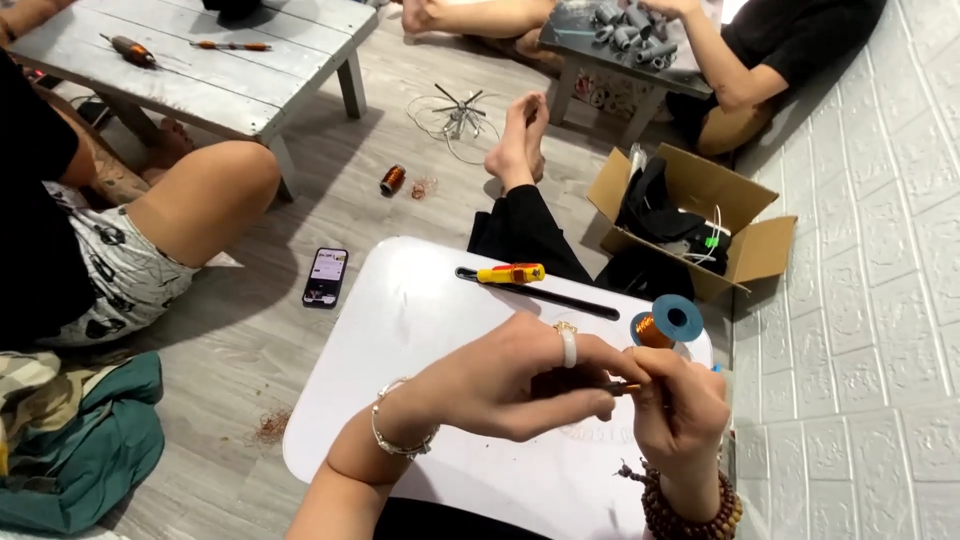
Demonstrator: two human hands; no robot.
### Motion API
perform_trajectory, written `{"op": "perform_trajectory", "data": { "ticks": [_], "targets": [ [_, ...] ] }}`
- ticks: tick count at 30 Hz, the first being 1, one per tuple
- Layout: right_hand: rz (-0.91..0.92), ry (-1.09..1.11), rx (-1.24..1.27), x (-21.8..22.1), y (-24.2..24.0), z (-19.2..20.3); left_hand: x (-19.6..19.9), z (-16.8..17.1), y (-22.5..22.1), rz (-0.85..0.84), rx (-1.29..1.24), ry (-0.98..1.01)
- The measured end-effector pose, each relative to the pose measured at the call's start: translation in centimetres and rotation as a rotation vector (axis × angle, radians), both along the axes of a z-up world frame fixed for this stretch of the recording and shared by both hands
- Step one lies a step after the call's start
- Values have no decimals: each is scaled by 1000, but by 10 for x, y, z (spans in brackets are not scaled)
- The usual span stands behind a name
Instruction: Winding thin copper wire around small electronic components and cutting the wire to finish the assembly.
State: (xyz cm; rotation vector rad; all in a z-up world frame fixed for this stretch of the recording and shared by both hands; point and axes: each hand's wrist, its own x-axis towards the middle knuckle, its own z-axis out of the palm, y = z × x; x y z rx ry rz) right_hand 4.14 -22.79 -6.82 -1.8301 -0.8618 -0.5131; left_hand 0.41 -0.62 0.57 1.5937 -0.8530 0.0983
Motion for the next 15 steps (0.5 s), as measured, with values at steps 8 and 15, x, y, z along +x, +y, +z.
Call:
{"op": "perform_trajectory", "data": {
  "ticks": [8, 15],
  "targets": [
    [-60, -79, -44, 1, -1, 2, 1, 1, 2, -48, 63, 58],
    [-85, -137, -39, 1, -4, 2, 1, 0, 4, -66, 78, 44]
  ]
}}
